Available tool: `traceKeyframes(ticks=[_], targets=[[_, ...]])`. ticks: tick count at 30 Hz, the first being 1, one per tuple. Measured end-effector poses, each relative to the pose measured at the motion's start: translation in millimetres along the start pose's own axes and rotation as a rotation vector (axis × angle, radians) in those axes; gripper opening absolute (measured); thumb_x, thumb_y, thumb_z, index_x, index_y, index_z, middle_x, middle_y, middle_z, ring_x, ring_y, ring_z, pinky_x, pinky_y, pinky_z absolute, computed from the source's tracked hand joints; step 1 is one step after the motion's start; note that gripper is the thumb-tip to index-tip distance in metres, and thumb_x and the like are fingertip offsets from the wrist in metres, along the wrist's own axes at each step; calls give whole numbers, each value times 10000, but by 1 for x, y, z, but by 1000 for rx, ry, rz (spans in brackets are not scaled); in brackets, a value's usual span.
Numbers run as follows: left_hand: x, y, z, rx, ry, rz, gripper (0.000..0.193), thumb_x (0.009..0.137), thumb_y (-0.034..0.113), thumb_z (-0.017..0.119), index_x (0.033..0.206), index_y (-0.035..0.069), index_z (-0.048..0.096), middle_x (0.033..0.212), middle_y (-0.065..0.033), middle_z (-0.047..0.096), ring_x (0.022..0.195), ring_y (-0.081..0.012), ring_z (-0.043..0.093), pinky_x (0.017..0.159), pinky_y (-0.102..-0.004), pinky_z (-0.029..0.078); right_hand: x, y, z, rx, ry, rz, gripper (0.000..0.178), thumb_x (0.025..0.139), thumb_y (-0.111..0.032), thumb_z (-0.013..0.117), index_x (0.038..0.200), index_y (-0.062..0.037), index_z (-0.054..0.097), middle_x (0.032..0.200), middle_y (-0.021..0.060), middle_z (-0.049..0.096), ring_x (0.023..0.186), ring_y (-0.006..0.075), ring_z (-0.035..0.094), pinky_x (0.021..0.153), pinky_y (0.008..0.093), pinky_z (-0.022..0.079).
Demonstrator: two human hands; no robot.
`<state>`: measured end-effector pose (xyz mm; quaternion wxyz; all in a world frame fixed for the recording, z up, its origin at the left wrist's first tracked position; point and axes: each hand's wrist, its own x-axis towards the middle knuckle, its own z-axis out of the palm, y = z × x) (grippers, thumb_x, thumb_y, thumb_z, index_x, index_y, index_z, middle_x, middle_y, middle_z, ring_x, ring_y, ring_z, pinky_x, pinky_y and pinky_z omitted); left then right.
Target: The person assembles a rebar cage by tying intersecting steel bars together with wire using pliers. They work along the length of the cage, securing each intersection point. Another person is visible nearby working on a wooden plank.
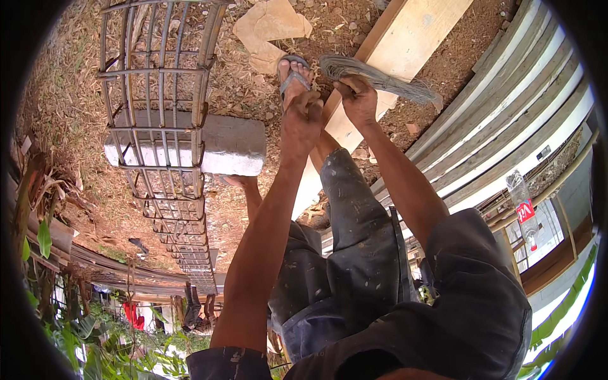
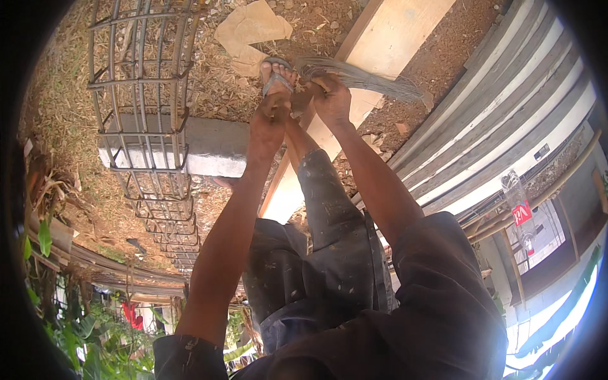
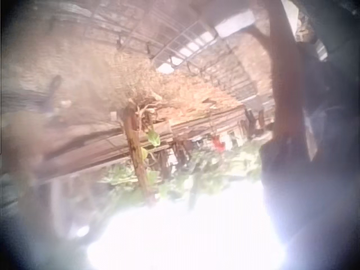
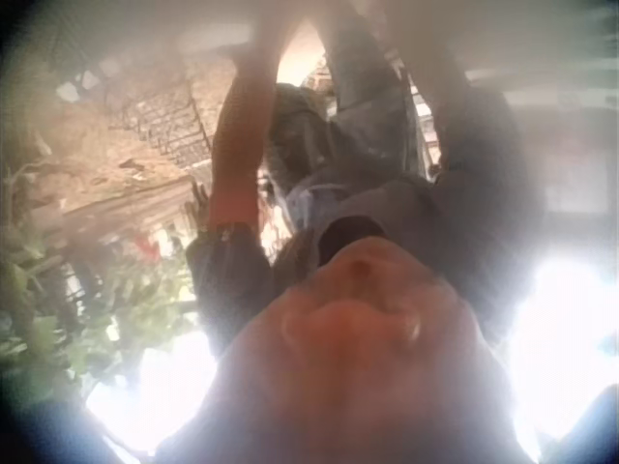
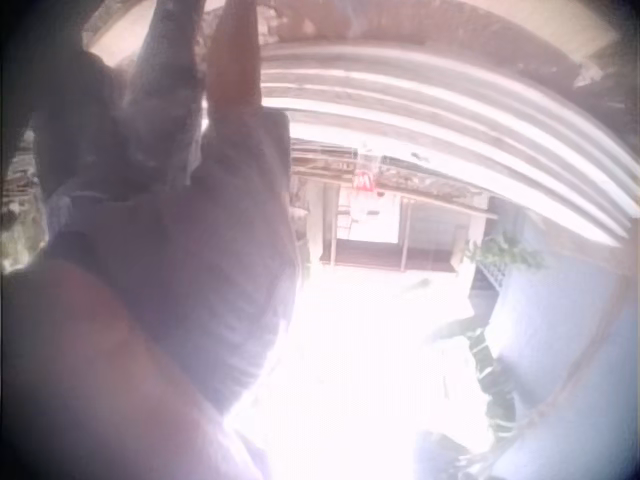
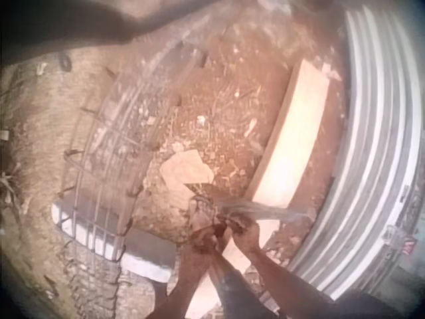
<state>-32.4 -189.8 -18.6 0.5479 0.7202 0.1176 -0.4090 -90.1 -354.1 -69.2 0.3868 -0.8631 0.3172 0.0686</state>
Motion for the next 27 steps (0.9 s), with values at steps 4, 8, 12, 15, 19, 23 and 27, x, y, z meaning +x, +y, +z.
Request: traceKeyframes(ticks=[4,8,12,15,19,23,27], targets=[[97,-17,46,164,119,9,363,851,232,656,1164,50,633,1036,-140,660,905,-223,635,808,-330,490,-6,-9,-14,236,-63,67,143,782,-54,741,920,-30,718,873,95,667,788,219,654,706,306,511],[111,-11,45,-11,-92,-192,388,763,234,747,1089,42,663,981,-122,692,872,-212,657,777,-312,507,-9,-14,-14,316,8,98,77,820,11,730,882,-4,686,827,33,642,762,95,569,680,240,465],[88,-13,39,-134,-147,-252,365,738,185,797,1047,37,671,910,-71,680,823,-139,623,740,-262,499,-22,-19,-17,352,-22,271,101,840,-31,719,929,-32,670,827,20,656,671,60,548,610,230,457],[74,-26,43,-229,-143,-195,341,742,133,801,1044,47,668,889,-57,673,808,-126,609,729,-243,492,-36,-25,-22,186,-98,298,120,835,-83,726,924,-32,664,818,30,654,655,70,552,580,247,461],[59,-10,43,-470,-230,-247,337,748,81,791,1054,33,659,855,-30,656,785,-95,584,678,-223,480,-53,-28,-26,-137,-63,51,150,824,-96,749,950,-31,699,863,42,651,637,75,551,565,244,457],[56,0,46,-348,-202,-208,366,753,87,802,1082,16,660,982,-63,643,868,-131,599,788,-256,499,-51,-41,-27,217,53,439,170,823,-109,764,969,-32,722,904,40,652,632,65,547,550,224,446],[58,6,44,-361,-221,-206,377,751,82,793,1089,3,648,964,-66,648,876,-133,601,790,-248,494,-55,-36,-34,286,48,445,161,828,-126,770,941,-27,711,848,10,652,632,56,545,547,215,448]])
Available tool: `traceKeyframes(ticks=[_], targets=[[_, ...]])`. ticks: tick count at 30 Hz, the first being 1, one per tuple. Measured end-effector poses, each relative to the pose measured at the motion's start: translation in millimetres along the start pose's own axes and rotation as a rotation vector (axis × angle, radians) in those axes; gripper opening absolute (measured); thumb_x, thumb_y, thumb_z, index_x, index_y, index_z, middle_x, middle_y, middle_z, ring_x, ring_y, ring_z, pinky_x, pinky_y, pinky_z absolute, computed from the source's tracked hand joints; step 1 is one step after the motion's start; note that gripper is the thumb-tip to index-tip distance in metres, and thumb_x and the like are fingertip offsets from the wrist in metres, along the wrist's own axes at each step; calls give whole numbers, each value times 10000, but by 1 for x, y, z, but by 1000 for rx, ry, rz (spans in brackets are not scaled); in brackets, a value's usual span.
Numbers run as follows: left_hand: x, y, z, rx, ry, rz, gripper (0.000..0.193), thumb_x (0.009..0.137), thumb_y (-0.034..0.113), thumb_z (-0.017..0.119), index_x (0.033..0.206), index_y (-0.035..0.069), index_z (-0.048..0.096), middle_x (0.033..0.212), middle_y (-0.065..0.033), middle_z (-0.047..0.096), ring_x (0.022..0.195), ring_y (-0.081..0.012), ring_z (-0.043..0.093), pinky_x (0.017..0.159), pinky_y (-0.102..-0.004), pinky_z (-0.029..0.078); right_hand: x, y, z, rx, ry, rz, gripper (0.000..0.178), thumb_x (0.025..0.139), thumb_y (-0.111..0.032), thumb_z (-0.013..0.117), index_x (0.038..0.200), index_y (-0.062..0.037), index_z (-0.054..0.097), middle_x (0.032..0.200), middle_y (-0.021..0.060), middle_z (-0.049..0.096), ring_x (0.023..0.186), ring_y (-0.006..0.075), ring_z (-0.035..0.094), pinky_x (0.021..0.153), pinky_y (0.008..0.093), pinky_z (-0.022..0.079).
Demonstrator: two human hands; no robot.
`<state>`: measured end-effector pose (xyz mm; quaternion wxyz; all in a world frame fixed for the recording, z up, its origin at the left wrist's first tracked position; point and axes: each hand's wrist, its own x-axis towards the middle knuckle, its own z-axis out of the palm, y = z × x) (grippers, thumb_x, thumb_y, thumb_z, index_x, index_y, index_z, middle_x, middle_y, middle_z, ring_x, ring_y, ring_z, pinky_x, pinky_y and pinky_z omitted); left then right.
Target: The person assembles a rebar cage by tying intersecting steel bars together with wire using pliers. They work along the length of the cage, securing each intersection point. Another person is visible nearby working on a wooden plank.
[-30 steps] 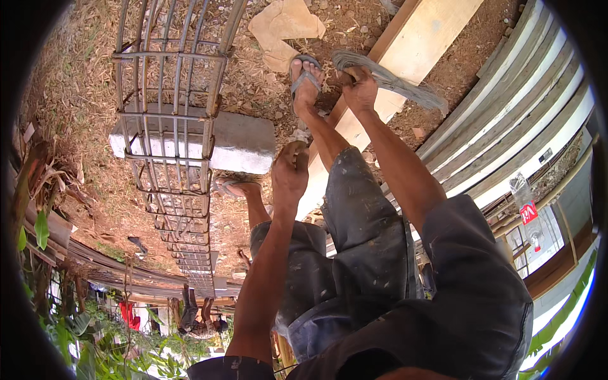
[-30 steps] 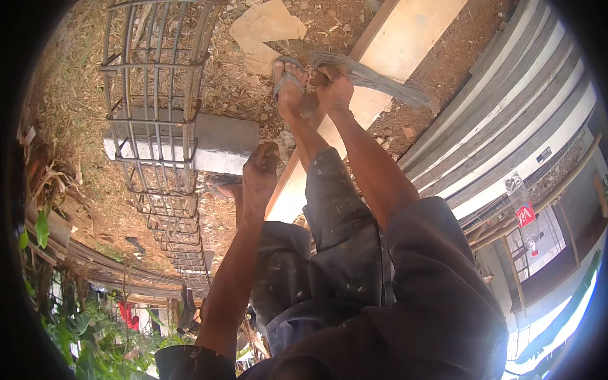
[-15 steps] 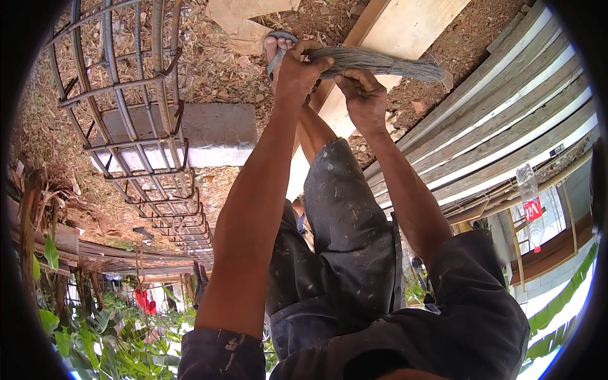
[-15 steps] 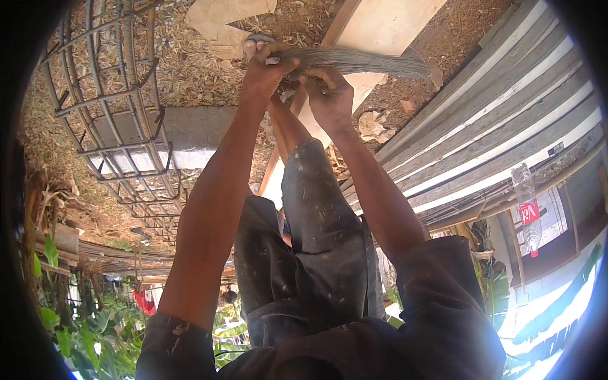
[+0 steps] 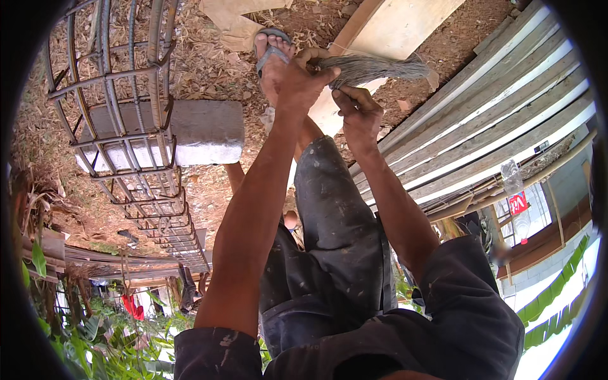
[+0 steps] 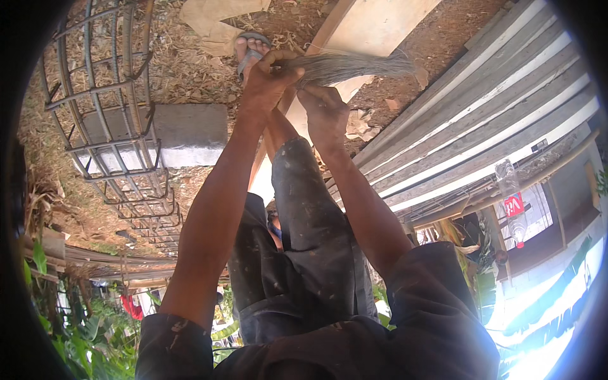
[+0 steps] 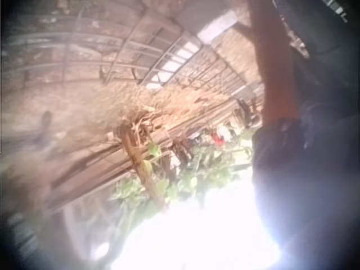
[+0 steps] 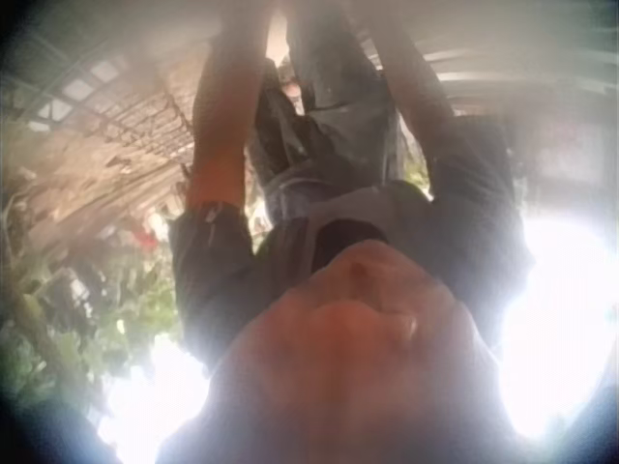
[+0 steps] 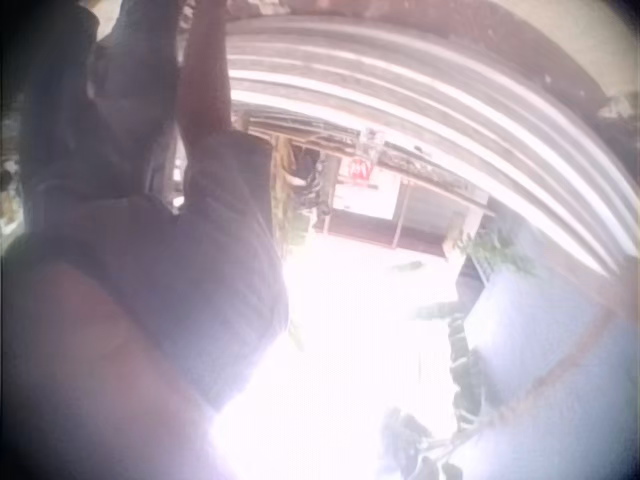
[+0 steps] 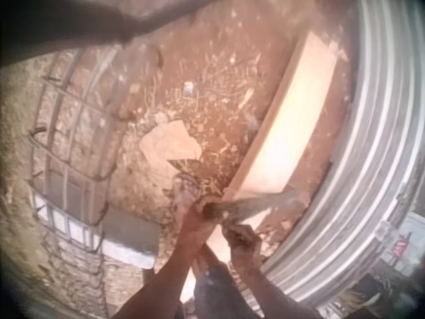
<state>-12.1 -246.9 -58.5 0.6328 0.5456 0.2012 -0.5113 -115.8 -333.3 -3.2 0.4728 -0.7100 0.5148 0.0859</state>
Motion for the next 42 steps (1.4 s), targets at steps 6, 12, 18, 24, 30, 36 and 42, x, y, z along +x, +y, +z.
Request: traceKeyframes(ticks=[6,12,18,24,30,36,42], targets=[[5,-20,1,-21,12,92,399,736,121,804,1068,-19,633,863,-48,643,766,-103,564,651,-232,465,-5,0,-8,239,-34,158,119,834,-83,726,923,-8,700,925,48,646,724,91,590,601,244,487],[9,-25,-2,-9,9,76,414,732,151,810,1079,2,642,849,-45,632,762,-123,564,667,-263,468,-5,-5,-11,233,-43,124,130,844,-70,707,937,12,669,956,54,654,734,102,605,588,251,498],[7,-15,-1,37,40,92,424,724,162,816,1075,-2,643,820,-49,636,745,-126,582,660,-269,475,-9,-5,-17,-23,-9,-108,136,898,-130,685,932,-10,632,782,30,623,638,87,562,575,252,497],[5,-18,-6,302,-58,211,514,680,194,837,1124,29,638,980,-125,637,892,-202,622,769,-294,512,8,7,-28,-182,-91,-312,153,937,-147,628,957,3,603,746,47,604,612,96,562,536,258,459],[8,-22,-5,315,-15,202,539,653,131,827,1153,59,640,1054,-151,613,965,-254,628,829,-326,525,6,-16,-28,-70,-100,58,160,940,-157,622,954,1,601,717,31,601,585,86,525,512,250,440],[4,-33,5,222,-10,171,456,652,81,814,1083,23,676,1001,-144,662,954,-222,632,821,-315,512,12,-34,-16,-507,-149,-247,223,965,-178,503,905,12,604,720,189,606,665,322,592,643,417,478],[16,-49,24,313,54,287,444,657,85,809,1081,23,692,1063,-176,665,1008,-281,622,894,-344,477,-105,-187,57,-170,-644,-305,142,892,-84,584,827,14,504,753,185,541,670,355,566,611,420,440]])
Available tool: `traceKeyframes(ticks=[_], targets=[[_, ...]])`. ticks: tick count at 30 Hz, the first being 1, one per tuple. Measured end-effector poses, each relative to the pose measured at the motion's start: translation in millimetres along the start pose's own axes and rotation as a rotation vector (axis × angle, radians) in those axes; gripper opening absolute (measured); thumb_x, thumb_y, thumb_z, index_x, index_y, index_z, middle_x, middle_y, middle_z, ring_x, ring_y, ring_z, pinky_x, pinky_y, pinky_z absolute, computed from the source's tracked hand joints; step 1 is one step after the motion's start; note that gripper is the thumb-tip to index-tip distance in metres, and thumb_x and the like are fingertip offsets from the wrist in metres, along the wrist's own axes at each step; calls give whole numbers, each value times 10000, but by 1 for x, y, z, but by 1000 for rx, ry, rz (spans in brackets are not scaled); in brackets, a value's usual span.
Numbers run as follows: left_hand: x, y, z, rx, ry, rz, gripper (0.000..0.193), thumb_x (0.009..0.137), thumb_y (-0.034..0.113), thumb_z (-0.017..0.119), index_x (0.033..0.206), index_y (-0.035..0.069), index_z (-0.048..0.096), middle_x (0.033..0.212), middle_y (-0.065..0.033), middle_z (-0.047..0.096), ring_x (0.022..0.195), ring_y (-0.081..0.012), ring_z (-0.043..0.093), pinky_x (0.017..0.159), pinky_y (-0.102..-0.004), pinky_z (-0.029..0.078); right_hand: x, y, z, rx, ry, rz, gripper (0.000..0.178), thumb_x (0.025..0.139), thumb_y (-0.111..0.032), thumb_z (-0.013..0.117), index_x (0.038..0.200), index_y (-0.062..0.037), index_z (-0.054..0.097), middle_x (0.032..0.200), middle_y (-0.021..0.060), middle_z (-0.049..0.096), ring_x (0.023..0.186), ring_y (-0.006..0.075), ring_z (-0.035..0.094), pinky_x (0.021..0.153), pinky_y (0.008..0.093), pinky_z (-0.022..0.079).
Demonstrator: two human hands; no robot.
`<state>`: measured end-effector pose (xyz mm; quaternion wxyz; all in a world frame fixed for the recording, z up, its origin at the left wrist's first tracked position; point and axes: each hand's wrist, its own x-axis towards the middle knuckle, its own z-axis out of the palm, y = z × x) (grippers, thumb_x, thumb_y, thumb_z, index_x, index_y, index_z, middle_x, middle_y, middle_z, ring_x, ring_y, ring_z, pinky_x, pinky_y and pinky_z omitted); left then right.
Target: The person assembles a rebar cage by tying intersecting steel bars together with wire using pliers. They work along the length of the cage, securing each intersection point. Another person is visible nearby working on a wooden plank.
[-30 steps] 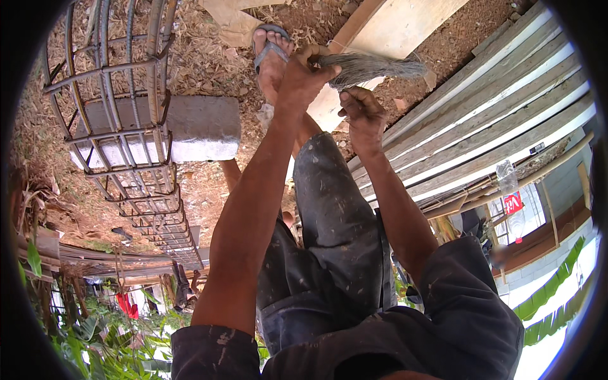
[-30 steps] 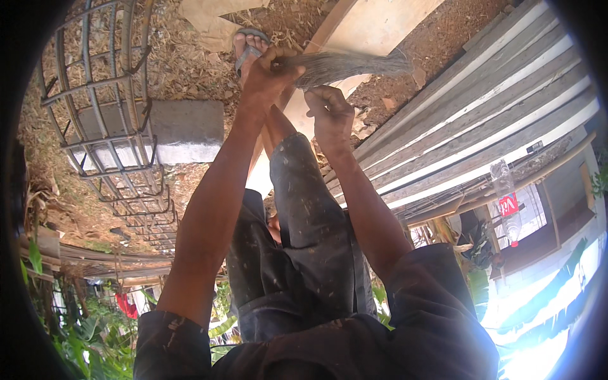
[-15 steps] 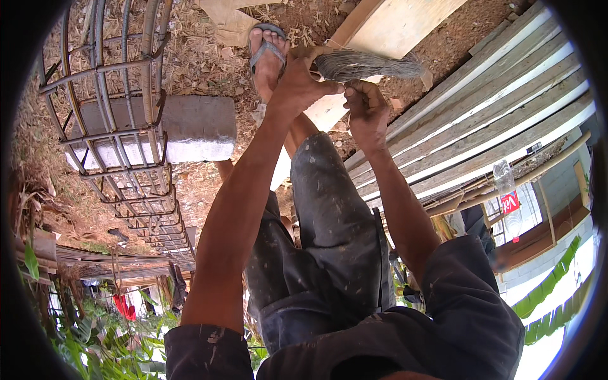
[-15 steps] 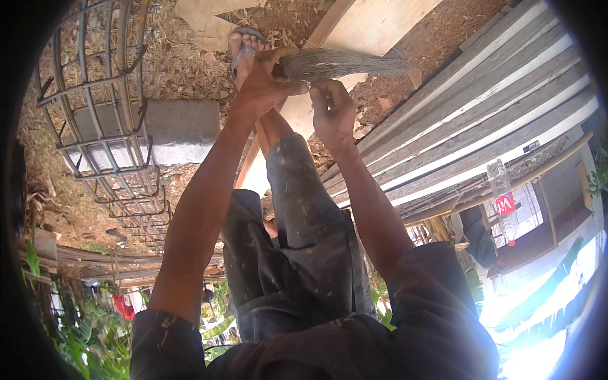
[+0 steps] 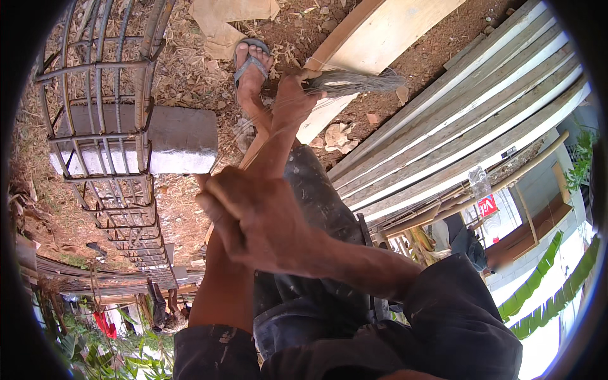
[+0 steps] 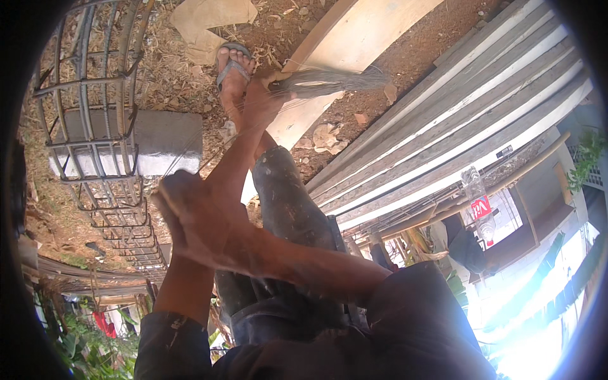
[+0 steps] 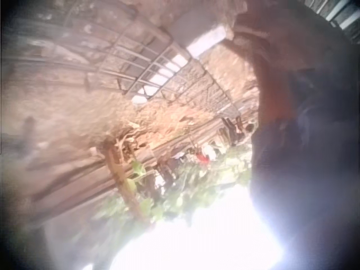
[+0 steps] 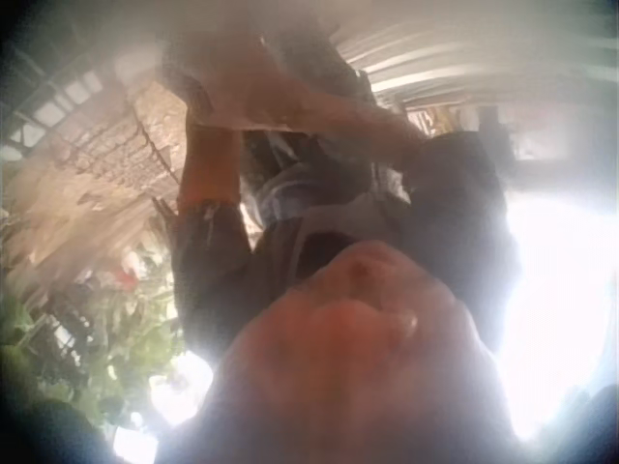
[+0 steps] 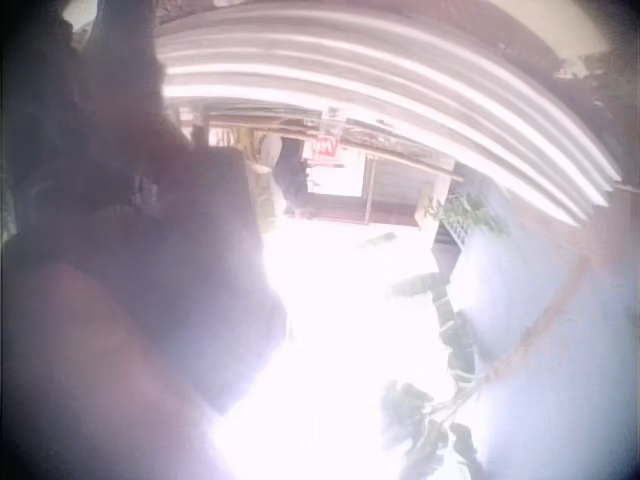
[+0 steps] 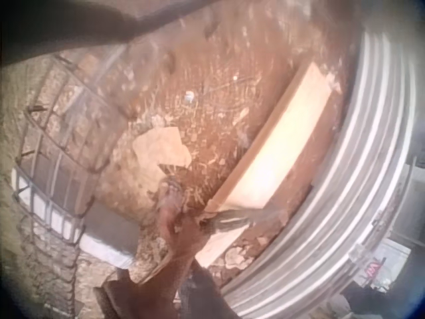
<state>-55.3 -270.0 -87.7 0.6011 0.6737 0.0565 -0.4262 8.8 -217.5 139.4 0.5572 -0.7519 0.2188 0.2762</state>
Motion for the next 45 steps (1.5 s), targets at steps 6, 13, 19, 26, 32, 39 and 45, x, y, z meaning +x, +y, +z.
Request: traceKeyframes(ticks=[6,13,19,26,32,39,45], targets=[[-23,-23,-10,-308,171,-161,637,698,41,750,1302,-12,551,1200,-148,610,1054,-201,606,852,-302,506,-48,-65,4,-24,-183,-55,130,863,-74,648,865,5,545,695,125,537,581,249,578,513,386,431],[-107,-57,-36,-382,498,-386,424,757,181,711,1150,37,645,1065,-204,678,1038,-351,637,902,-390,495,-153,-125,-61,-237,64,99,122,893,-107,559,801,-27,554,725,105,569,562,217,536,496,321,438],[-211,-45,-94,-600,788,-436,309,826,149,592,1099,23,664,823,-206,685,785,-327,675,733,-400,491,-160,-131,65,-457,-485,-435,204,926,-112,507,774,19,544,697,113,543,622,246,513,555,349,420],[-411,-58,-187,-624,1061,-246,284,876,144,610,1126,14,641,992,-197,681,913,-290,663,826,-368,498,-198,-106,154,-966,-515,-291,217,973,-164,541,863,13,603,731,66,568,661,146,497,624,281,406],[-559,-140,-190,-764,1301,-616,264,881,184,609,1092,35,663,984,-193,693,897,-301,680,808,-379,508,-211,-108,206,-1105,-655,-225,234,961,-175,549,897,37,622,791,130,627,715,192,572,666,326,444],[-569,-197,-52,-884,1217,-910,284,864,231,565,1058,61,683,936,-226,689,909,-371,663,826,-427,506,-233,-129,291,-1008,-631,-318,284,989,-177,534,780,13,553,769,57,574,716,106,501,647,260,401],[-540,-138,-47,-1262,1186,-797,285,864,219,558,1057,56,692,943,-228,688,928,-368,664,843,-413,501,-266,-119,298,-1037,-911,-513,249,959,-193,588,820,13,612,784,92,604,706,186,548,673,298,435]])
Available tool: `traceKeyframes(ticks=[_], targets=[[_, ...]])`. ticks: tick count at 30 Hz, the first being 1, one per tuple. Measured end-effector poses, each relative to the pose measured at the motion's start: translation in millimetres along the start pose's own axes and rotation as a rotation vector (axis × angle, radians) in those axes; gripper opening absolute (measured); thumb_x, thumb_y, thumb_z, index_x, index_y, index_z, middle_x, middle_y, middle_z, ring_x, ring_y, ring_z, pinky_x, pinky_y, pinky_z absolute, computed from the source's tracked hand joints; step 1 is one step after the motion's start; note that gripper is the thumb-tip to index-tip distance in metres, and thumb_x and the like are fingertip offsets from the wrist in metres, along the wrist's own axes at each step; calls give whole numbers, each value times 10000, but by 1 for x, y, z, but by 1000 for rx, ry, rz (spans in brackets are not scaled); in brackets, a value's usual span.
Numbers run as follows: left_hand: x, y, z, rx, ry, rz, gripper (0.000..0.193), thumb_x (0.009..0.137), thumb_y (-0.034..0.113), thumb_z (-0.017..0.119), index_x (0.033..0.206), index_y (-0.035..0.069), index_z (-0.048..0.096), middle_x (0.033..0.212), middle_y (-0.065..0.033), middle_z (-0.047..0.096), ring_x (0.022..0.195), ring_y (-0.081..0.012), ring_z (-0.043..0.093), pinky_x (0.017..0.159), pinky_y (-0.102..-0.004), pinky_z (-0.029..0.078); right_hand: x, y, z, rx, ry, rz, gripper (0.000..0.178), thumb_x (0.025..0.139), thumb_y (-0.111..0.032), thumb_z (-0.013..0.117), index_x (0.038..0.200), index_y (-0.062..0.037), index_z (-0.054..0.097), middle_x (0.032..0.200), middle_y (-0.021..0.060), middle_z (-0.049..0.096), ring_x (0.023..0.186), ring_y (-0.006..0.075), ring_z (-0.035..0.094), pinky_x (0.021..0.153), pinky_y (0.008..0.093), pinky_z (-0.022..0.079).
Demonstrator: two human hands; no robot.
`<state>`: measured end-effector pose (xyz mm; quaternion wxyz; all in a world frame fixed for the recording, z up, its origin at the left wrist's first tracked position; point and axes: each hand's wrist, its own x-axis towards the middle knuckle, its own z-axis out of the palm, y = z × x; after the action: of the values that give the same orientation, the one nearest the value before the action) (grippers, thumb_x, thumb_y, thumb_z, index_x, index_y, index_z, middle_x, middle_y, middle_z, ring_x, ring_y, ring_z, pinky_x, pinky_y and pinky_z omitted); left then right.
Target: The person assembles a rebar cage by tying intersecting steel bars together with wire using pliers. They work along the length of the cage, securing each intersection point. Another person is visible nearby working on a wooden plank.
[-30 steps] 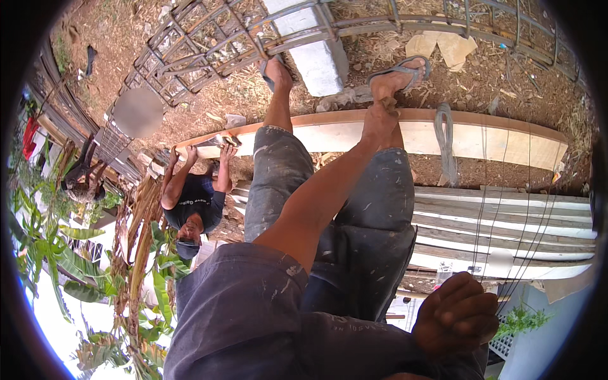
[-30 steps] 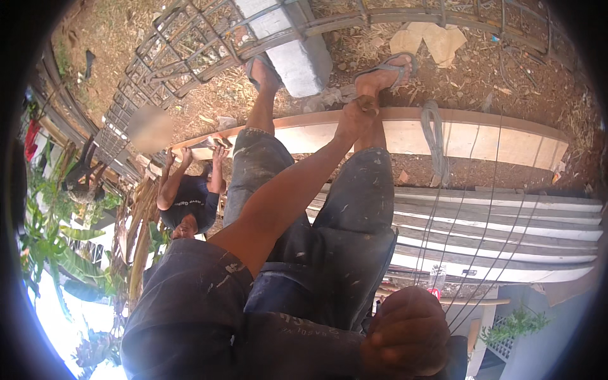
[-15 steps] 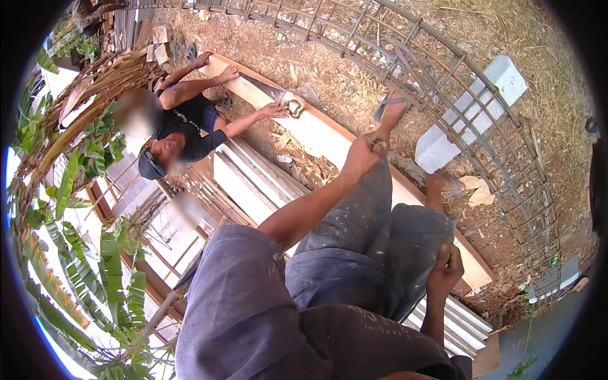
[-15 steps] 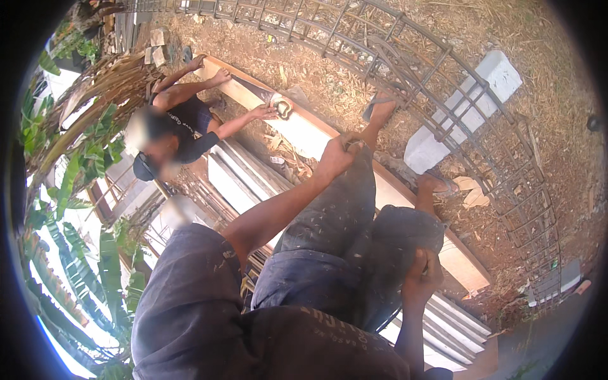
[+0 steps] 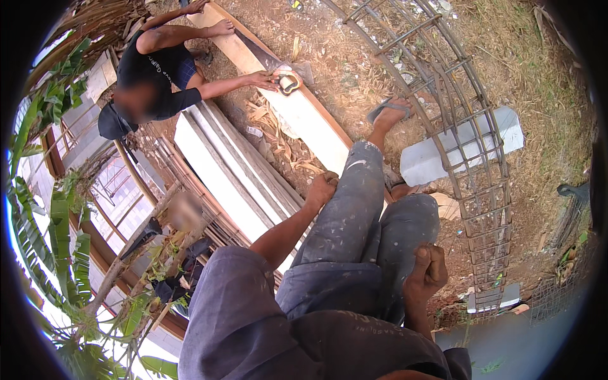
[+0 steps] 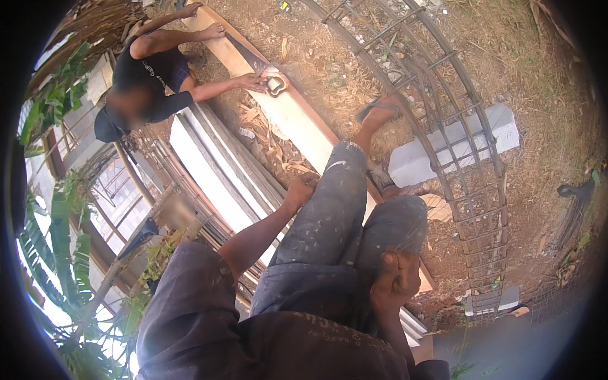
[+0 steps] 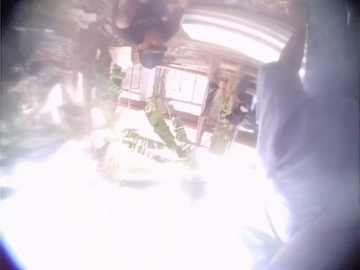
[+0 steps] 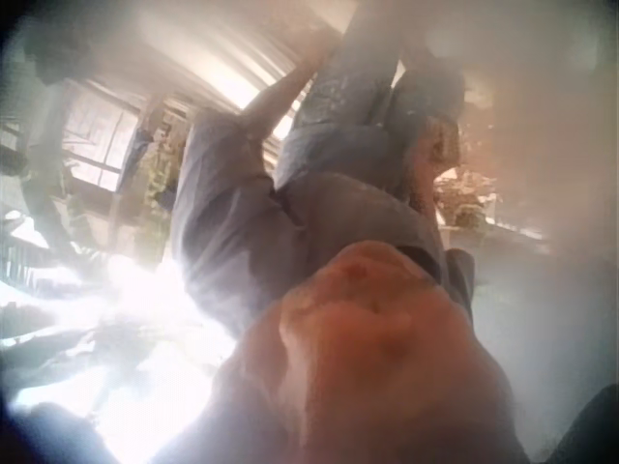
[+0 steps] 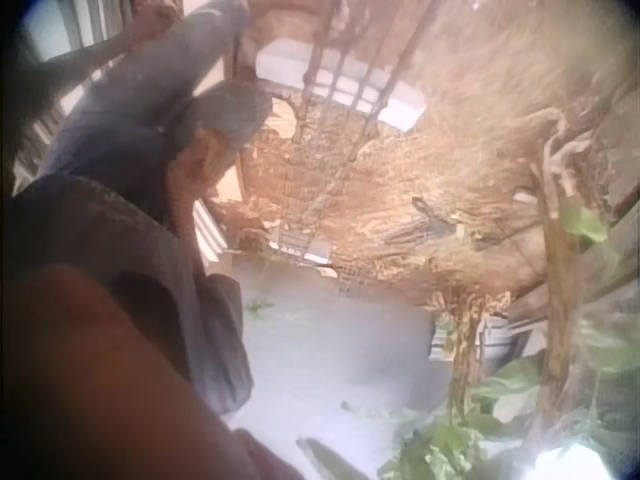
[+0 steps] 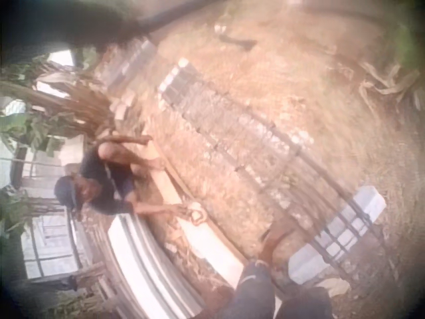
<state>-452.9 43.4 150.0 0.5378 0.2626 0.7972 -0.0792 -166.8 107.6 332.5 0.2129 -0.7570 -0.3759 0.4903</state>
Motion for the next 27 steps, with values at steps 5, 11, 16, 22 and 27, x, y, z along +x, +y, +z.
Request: traceKeyframes(ticks=[5,11,16,22,27], targets=[[-35,17,41,-181,46,90,274,888,207,559,1067,44,688,954,-208,692,936,-317,671,859,-371,493,-6,27,-6,-54,-89,-153,212,973,-129,554,842,32,595,798,87,591,718,138,529,669,268,435],[-60,-19,70,-575,199,53,256,897,201,615,1053,10,683,857,-82,674,814,-143,593,783,-281,464,-37,32,-29,43,-112,-191,200,988,-127,521,876,30,571,790,88,583,706,142,534,678,284,454],[-12,-56,58,-639,291,-61,238,881,211,631,950,-10,690,734,-61,646,699,-116,561,675,-283,461,-58,-12,2,217,-147,-425,181,990,-108,506,858,11,538,822,121,594,798,202,589,717,342,484],[86,-95,-2,-292,302,-115,278,857,252,605,999,43,722,858,-207,704,832,-331,692,781,-391,514,35,-30,56,-112,34,-501,172,985,-104,514,864,13,552,895,145,642,827,232,621,754,360,505],[244,-86,-78,-126,378,-184,307,863,243,578,1057,53,720,984,-244,692,964,-369,670,876,-425,503,128,-51,135,-211,265,-248,214,999,-161,523,904,16,597,914,110,657,853,178,587,786,333,471]])
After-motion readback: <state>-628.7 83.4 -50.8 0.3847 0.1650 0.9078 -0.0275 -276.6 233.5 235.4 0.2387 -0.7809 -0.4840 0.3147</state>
